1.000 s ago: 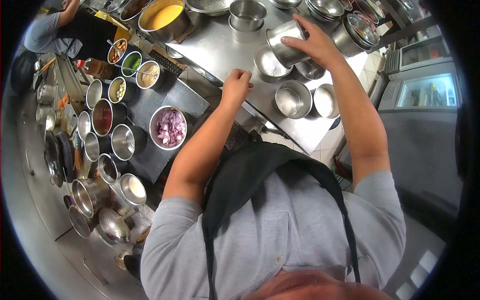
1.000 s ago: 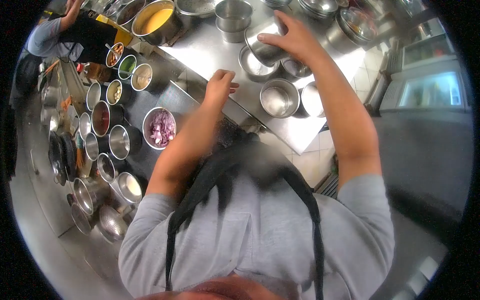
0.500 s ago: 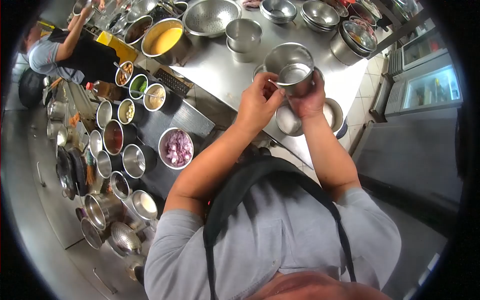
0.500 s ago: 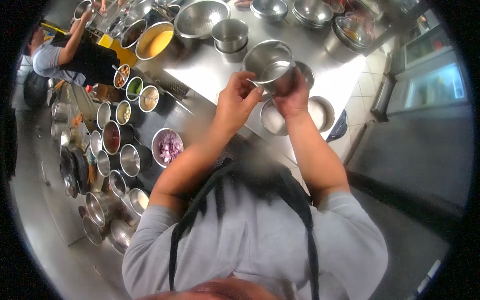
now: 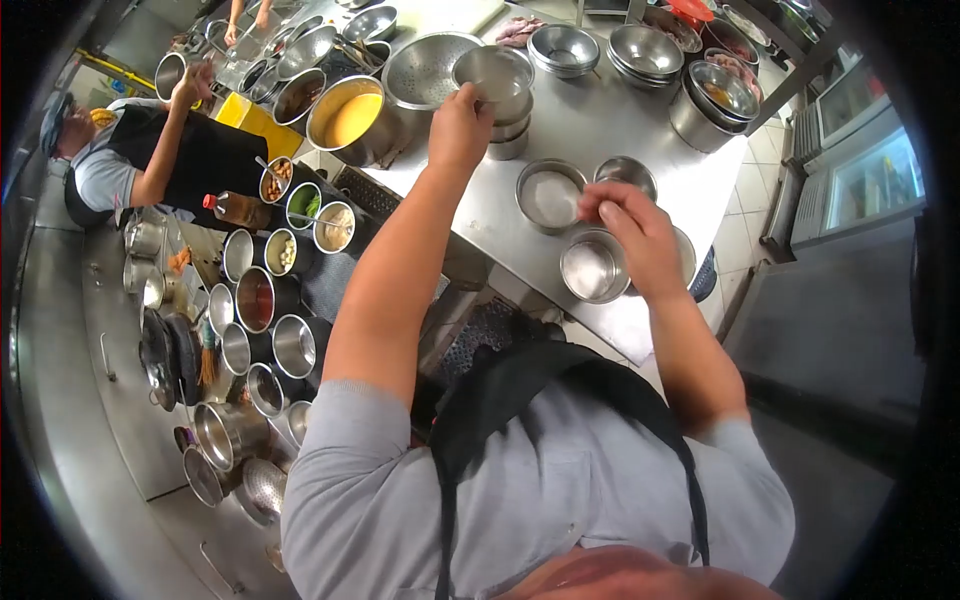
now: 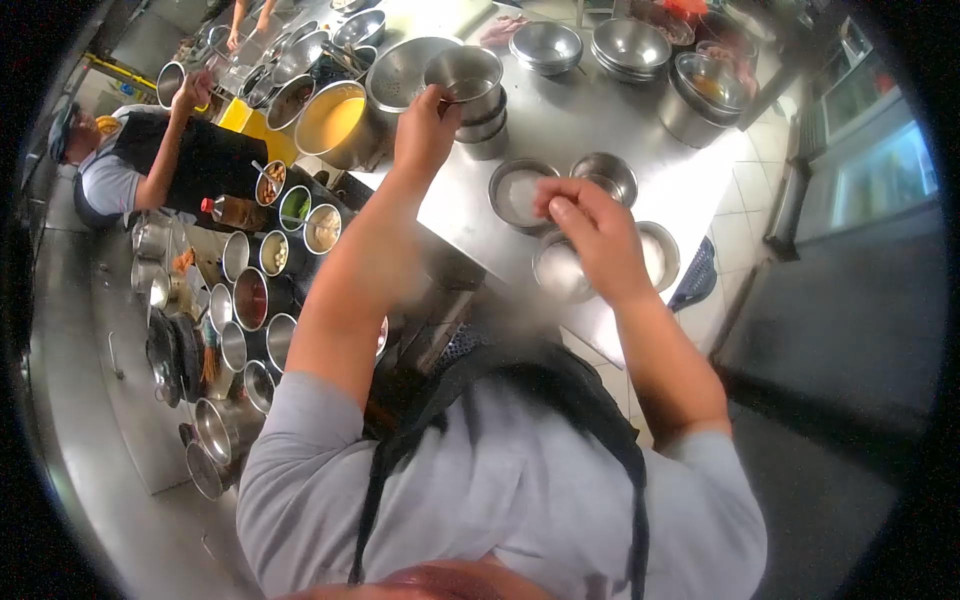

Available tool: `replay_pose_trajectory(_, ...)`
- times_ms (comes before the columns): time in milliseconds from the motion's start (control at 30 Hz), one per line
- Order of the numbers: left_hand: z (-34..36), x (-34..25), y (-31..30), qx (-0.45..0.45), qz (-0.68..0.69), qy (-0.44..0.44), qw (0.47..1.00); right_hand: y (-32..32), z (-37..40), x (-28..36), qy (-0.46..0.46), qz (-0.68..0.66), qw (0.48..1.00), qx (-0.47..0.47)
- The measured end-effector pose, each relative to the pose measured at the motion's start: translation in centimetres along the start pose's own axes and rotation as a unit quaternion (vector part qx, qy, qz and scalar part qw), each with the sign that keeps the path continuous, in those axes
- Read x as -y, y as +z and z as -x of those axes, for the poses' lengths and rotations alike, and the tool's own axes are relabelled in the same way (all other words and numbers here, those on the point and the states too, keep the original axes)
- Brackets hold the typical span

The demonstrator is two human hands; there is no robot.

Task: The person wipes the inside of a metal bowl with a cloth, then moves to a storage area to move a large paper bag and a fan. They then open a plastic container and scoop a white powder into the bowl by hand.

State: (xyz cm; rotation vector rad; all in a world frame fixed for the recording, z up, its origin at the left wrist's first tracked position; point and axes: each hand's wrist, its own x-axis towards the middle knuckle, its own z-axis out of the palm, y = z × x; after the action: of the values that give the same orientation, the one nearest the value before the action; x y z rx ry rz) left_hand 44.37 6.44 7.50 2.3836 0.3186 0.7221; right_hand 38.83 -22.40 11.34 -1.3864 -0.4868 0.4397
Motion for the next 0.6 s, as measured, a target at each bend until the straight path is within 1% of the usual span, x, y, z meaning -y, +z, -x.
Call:
replay_pose_trajectory(33, -0.2, 1.2, 0.5, 0.018, -0.001, -0.013, 1.000, 0.6, 0.9, 3.1, -0.087, 0.119, 0.988, 0.035)
replay_pose_trajectory(67, 0.2, 0.8, 0.2, 0.016, -0.002, -0.017, 1.000, 1.4, 1.6, 6.8, -0.172, 0.235, 0.954, 0.072)
replay_pose_trajectory(100, 1.1, -0.2, -0.3, 0.007, 0.024, -0.045, 0.999, 2.3, 2.1, 9.9, -0.282, 0.316, 0.902, 0.089)
replay_pose_trajectory(133, 2.1, -0.5, -0.7, -0.007, 0.047, -0.078, 0.996, 3.2, 2.0, 12.9, -0.384, 0.337, 0.847, 0.146)
replay_pose_trajectory(167, 3.5, 1.4, 0.5, -0.033, 0.043, -0.048, 0.997, 5.1, 3.0, 15.4, -0.418, 0.286, 0.847, 0.161)
replay_pose_trajectory(200, 5.9, 0.6, -0.8, -0.016, 0.094, -0.041, 0.995, 6.1, 3.2, 16.9, -0.452, 0.271, 0.824, 0.208)
replay_pose_trajectory(233, 8.6, -0.9, -2.6, 0.020, 0.110, -0.077, 0.991, 7.2, 3.5, 18.0, -0.486, 0.257, 0.796, 0.251)
replay_pose_trajectory(267, 11.4, -1.4, -3.7, 0.045, 0.119, -0.098, 0.987, 9.6, 4.7, 19.1, -0.467, 0.250, 0.819, 0.222)
replay_pose_trajectory(300, 14.1, -1.3, -4.7, 0.080, 0.156, -0.118, 0.977, 12.1, 5.6, 19.8, -0.444, 0.247, 0.840, 0.191)
replay_pose_trajectory(333, 16.8, -1.1, -5.7, 0.104, 0.178, -0.134, 0.969, 13.7, 5.7, 20.1, -0.444, 0.236, 0.841, 0.202)
replay_pose_trajectory(367, 20.0, 0.1, -6.0, 0.106, 0.230, -0.159, 0.954, 14.9, 5.3, 19.8, -0.459, 0.221, 0.830, 0.227)
replay_pose_trajectory(433, 25.3, 1.3, -8.3, 0.136, 0.273, -0.245, 0.920, 17.2, 4.6, 19.1, -0.474, 0.187, 0.820, 0.262)
replay_pose_trajectory(500, 30.8, 3.3, -9.7, 0.124, 0.305, -0.301, 0.895, 19.2, 3.9, 17.9, -0.493, 0.157, 0.806, 0.288)
replay_pose_trajectory(567, 35.0, 3.8, -11.8, 0.128, 0.304, -0.359, 0.873, 21.3, 3.5, 16.4, -0.511, 0.135, 0.792, 0.305)
replay_pose_trajectory(600, 36.0, 3.0, -13.4, 0.133, 0.297, -0.387, 0.863, 22.3, 3.2, 15.7, -0.523, 0.123, 0.783, 0.314)
